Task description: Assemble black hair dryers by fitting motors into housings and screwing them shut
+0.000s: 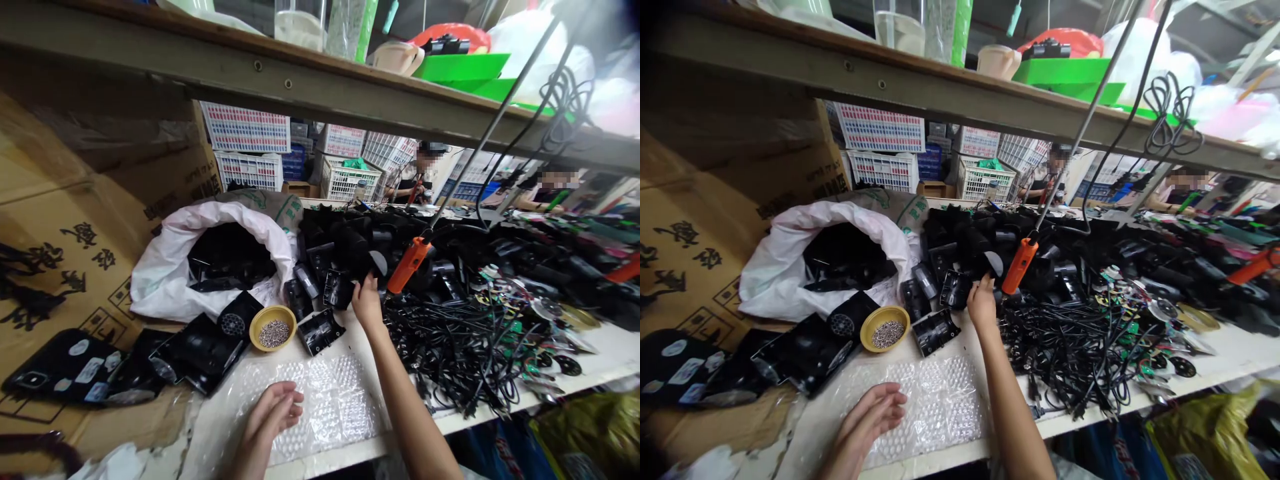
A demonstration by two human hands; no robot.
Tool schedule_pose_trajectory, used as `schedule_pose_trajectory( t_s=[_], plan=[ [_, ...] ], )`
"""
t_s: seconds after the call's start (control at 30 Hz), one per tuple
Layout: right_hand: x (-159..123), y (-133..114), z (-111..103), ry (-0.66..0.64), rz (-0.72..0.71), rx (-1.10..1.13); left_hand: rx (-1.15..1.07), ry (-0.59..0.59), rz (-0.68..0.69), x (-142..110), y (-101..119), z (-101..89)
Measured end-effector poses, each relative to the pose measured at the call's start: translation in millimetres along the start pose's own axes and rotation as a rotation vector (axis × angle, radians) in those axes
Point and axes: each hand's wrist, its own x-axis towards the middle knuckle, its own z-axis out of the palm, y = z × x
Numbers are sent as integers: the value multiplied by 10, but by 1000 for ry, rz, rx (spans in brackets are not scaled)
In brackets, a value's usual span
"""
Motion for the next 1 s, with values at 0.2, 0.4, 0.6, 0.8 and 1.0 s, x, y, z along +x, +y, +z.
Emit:
schedule_pose_trajectory(
  t_s=[0.2, 0.4, 0.6, 0.8, 1.0],
  plan=[
    [-179, -123, -227, 179, -315, 206, -111, -12, 76, -8, 41, 18],
    [-899, -570, -797, -112, -755, 452, -313, -234, -21, -144, 231, 30],
    [-1585, -815, -1104, -807, -948, 552, -512, -556, -351, -189, 141, 47],
    [-1655, -269, -1073, -528, -464, 728, -531, -536, -325, -217, 40, 64],
    [-1595, 424, -791, -238, -281, 203, -544, -607, -260, -179, 13, 101]
  ],
)
